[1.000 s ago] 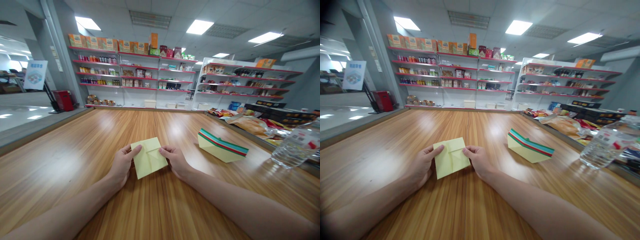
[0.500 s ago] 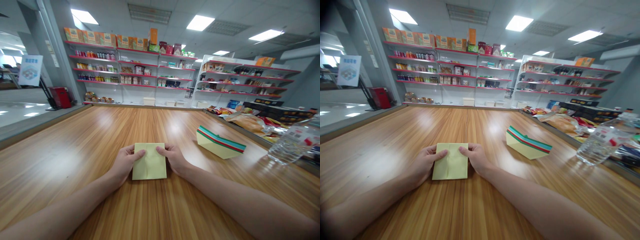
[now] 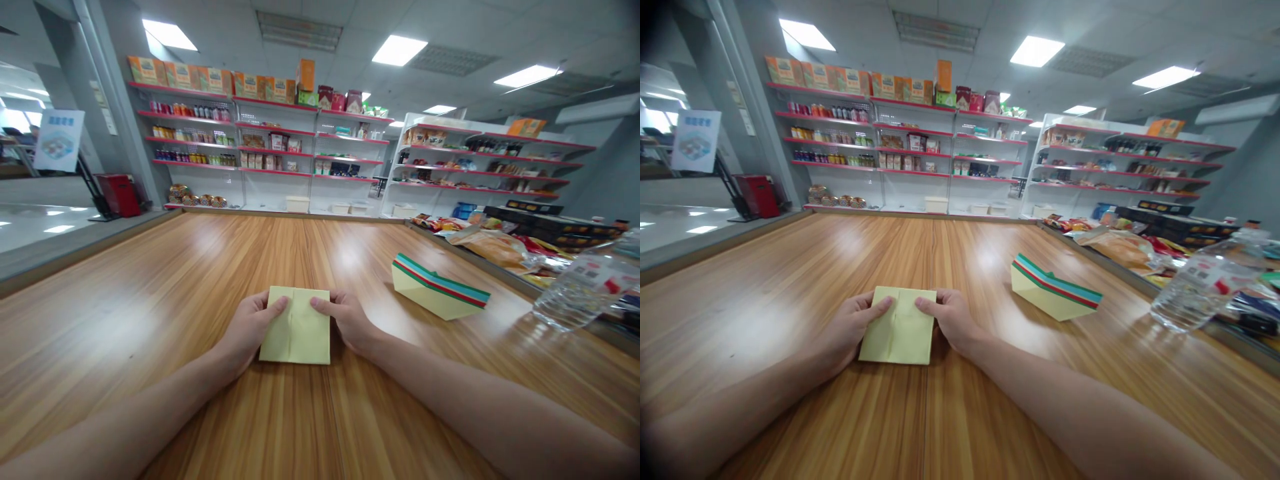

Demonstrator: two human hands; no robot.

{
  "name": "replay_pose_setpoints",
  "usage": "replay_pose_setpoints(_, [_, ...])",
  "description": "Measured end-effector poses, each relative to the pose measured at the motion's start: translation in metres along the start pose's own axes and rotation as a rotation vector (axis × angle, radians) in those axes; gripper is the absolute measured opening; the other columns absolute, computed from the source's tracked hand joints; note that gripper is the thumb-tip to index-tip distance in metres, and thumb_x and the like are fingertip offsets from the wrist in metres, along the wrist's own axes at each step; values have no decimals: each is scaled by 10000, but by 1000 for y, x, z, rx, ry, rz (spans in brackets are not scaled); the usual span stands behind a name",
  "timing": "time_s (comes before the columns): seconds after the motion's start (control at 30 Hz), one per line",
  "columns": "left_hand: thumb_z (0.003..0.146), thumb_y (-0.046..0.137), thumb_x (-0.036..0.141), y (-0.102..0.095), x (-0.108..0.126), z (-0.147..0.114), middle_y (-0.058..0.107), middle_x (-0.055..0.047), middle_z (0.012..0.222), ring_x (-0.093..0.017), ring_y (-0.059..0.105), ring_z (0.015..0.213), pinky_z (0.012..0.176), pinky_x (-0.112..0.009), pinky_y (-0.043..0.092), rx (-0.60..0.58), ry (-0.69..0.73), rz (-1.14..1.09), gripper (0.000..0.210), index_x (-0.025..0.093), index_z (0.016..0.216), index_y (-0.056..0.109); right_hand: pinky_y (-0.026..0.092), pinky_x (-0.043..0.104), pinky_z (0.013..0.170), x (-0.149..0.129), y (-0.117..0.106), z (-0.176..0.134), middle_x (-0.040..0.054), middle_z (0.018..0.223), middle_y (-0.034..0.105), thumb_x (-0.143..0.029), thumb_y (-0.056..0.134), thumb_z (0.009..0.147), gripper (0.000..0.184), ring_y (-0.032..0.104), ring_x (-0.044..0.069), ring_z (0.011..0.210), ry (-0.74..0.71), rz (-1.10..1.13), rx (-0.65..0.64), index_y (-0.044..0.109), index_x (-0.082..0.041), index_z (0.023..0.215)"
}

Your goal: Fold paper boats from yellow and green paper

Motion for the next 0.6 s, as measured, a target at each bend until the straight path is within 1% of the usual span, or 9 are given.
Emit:
replay_pose_setpoints(0.1, [756,669,355,-1,0,-1,714,-127,866,-227,679,695,602,-305,528,17,-26,42,354,117,1018,642,421,249,526,3,-1,0,23,620,621,-315,729,659,213,549,121,532,16,-26,-7,631,-127,673])
replay_pose_setpoints(0.17, [755,669,360,-2,1,-2,712,-136,838,-227,677,671,576,-298,530,28,-43,30,352,99,990,646,399,229,481,3,-2,1,16,596,605,-307,726,661,208,532,109,504,13,-21,1,628,-124,671])
replay_pose_setpoints(0.27, [780,640,338,-4,6,0,703,-155,888,-227,678,723,604,-294,545,51,-32,-94,314,80,960,644,378,209,418,1,-9,4,20,597,604,-357,696,697,247,516,99,468,3,42,68,650,-120,747])
replay_pose_setpoints(0.37, [804,602,235,-13,9,4,693,-169,932,-220,679,761,626,-291,560,128,16,-197,219,65,938,637,398,205,410,1,-16,5,51,648,637,-384,701,687,292,536,103,488,6,108,139,670,-110,782])
replay_pose_setpoints(0.43, [806,586,180,-20,9,5,692,-179,929,-227,681,763,645,-307,566,190,47,-215,187,53,935,633,418,212,430,2,-14,6,73,666,653,-378,708,678,291,551,110,510,18,90,123,681,-98,753])
replay_pose_setpoints(0.5, [809,580,173,-23,9,6,690,-190,944,-251,681,781,681,-352,569,232,63,-212,200,50,959,630,410,220,424,3,-9,5,82,630,649,-382,694,691,295,546,113,487,32,11,63,680,-87,699])
replay_pose_setpoints(0.6, [802,598,199,-25,8,5,691,-194,956,-280,681,787,696,-399,565,252,67,-191,250,58,1008,627,375,217,396,2,-1,2,72,579,629,-377,670,705,295,517,105,441,25,-92,-4,667,-87,651])
Point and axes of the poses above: each hand's wrist, its own z-axis towards the middle knuckle, its own y-axis out of the palm, x = y × z, the point moved 9 cm from there along z, towards the middle knuckle
